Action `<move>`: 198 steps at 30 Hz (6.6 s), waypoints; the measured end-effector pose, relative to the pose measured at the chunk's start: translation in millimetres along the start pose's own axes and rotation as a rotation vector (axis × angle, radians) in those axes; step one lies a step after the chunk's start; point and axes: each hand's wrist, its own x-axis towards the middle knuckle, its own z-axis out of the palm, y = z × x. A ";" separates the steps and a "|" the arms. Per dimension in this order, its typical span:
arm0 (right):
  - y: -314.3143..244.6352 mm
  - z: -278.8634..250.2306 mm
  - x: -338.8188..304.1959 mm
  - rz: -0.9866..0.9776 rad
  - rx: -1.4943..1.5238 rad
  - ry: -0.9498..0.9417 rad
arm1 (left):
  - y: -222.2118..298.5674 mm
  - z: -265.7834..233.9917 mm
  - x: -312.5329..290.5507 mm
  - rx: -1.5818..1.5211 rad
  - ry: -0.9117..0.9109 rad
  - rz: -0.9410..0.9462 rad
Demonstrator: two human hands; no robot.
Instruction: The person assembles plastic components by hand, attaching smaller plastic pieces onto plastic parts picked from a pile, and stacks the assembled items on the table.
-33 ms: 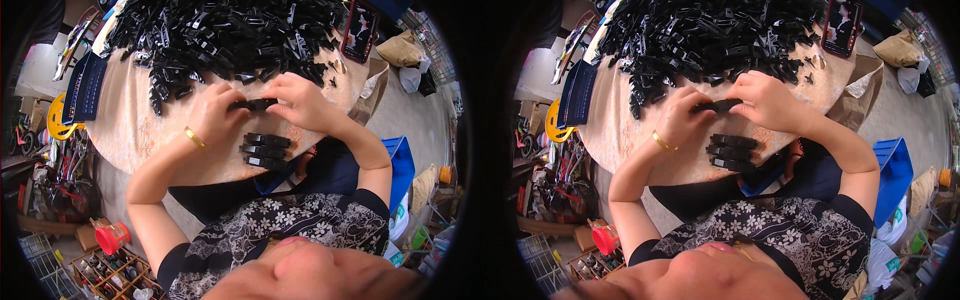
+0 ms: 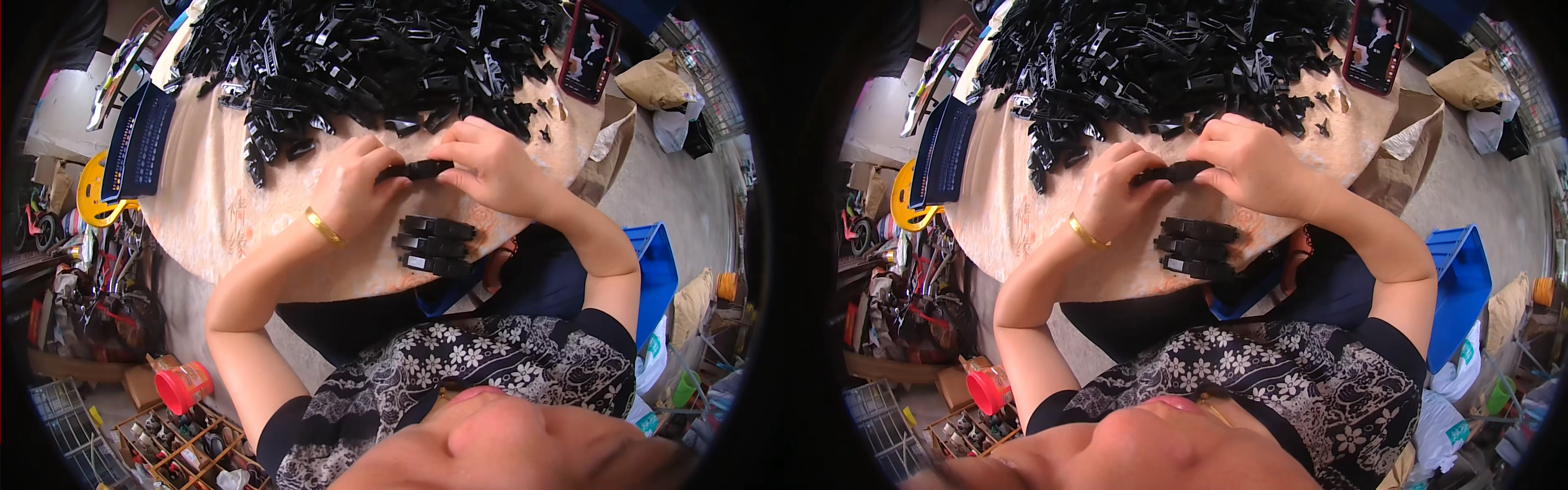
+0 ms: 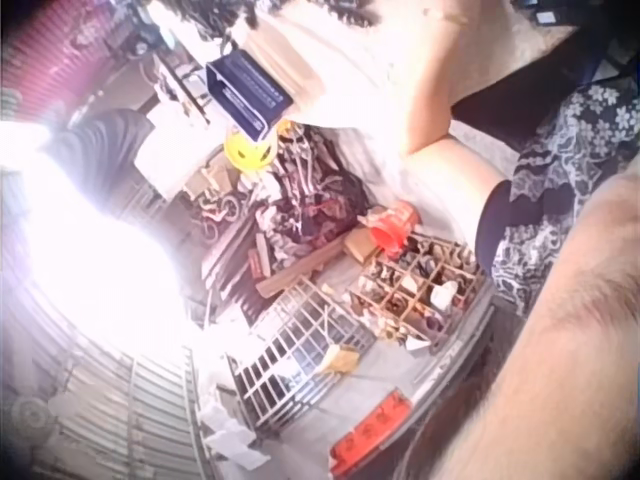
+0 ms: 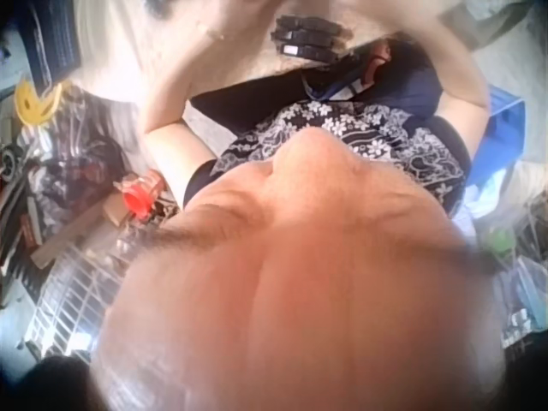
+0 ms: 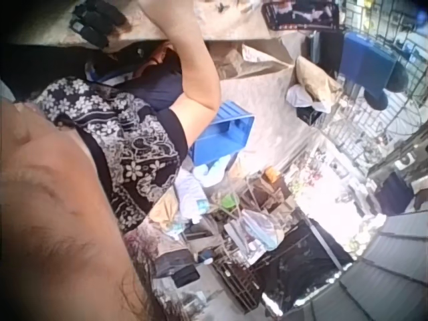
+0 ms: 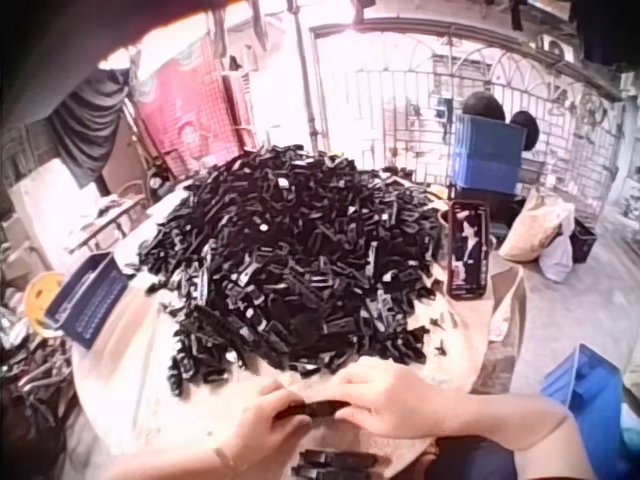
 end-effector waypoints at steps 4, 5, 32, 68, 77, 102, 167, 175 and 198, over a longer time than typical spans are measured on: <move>0.1 -3.3 2.3 -0.109 -0.232 -0.005 | 0.9 -1.3 -3.2 -0.046 -0.003 -0.080; 0.9 -4.0 2.3 -0.115 -0.269 -0.004 | 0.7 -1.9 -3.3 -0.051 0.008 -0.126; 13.2 -5.9 1.2 -0.024 -0.503 0.001 | -40.8 -19.2 15.7 0.560 0.206 0.176; 0.3 -9.9 0.1 -0.121 -0.227 -0.102 | 4.1 -10.4 -8.8 -0.048 -0.124 0.036; 3.0 -4.3 0.6 -0.136 -0.213 -0.106 | 7.1 -5.1 -5.7 0.049 -0.036 0.090; 23.9 3.6 16.2 -0.195 -0.575 0.055 | -74.3 -34.2 25.2 0.759 0.208 0.069; 6.1 -3.0 -4.2 -0.092 -0.110 -0.024 | -11.5 -10.6 2.2 0.184 0.053 0.042; 2.6 -2.7 0.8 -0.130 -0.274 0.010 | -2.2 4.7 -0.6 -0.007 0.050 -0.009; -72.7 -39.7 -4.3 -0.508 0.861 -0.319 | -32.6 -33.1 15.8 0.451 0.107 0.210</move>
